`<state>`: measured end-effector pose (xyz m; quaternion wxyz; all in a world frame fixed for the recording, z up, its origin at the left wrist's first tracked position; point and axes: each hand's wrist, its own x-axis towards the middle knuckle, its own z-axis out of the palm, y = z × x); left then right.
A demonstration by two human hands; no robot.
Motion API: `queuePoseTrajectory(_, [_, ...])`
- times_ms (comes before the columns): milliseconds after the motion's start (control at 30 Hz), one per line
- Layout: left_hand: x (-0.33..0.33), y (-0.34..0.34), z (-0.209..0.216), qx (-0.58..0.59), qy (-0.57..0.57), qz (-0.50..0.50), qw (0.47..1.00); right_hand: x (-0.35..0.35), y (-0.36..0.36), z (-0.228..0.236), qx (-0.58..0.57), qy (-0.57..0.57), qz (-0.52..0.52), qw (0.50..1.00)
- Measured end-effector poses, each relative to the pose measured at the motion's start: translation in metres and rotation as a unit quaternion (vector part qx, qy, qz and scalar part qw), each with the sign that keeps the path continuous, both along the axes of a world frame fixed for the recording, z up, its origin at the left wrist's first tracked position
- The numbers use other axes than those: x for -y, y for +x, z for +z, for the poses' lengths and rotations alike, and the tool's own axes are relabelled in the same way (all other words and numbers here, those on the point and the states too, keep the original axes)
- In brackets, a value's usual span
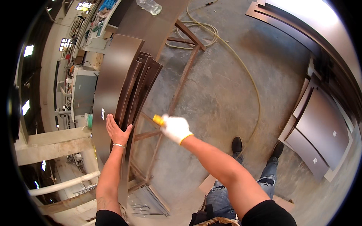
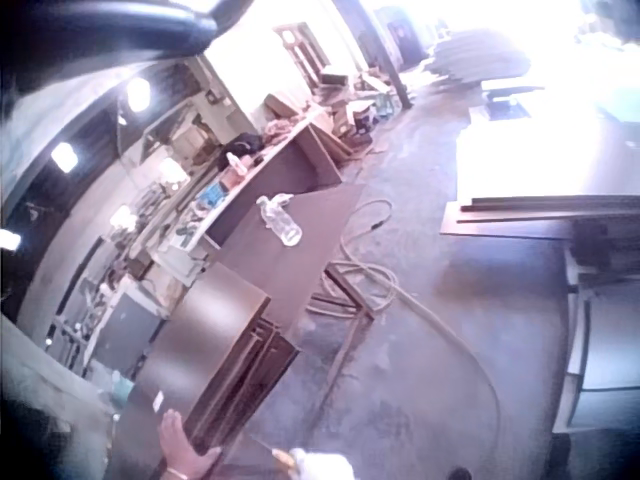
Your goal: The person repeatedly picks up large metal sheets from a stack, sprays them with a handheld spray gun, and places them on a workbench. The person handles the sheets one at a time, spraying each side before stacking them.
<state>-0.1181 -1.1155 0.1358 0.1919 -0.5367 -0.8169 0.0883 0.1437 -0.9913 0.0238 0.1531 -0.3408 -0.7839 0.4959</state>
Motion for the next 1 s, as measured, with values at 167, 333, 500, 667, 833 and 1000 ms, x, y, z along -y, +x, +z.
queuePoseTrajectory(167, [0.0, 0.001, 0.006, -0.005, 0.003, -0.011, 1.0, -0.016, -0.006, -0.013, 0.031, -0.073, -0.143, 0.986])
queuePoseTrajectory(333, [0.0, 0.001, 0.003, 0.001, 0.008, -0.035, 0.999, -0.05, -0.01, -0.015, -0.002, -0.037, -0.163, 0.986])
queuePoseTrajectory(500, [0.002, -0.001, 0.001, -0.015, -0.001, -0.046, 0.999, 0.03, -0.028, -0.024, -0.048, -0.034, 0.005, 0.998])
queuePoseTrajectory(667, [-0.002, 0.002, -0.002, -0.017, 0.011, -0.066, 0.998, 0.125, -0.036, -0.027, -0.063, -0.121, 0.115, 0.984])
queuePoseTrajectory(833, [-0.003, 0.004, -0.007, -0.017, 0.019, -0.067, 0.997, 0.133, -0.036, -0.028, -0.062, -0.128, 0.118, 0.983])
queuePoseTrajectory(1000, [0.004, -0.003, -0.005, -0.021, 0.029, -0.066, 0.997, 0.025, -0.018, -0.05, 0.026, -0.114, -0.199, 0.973])
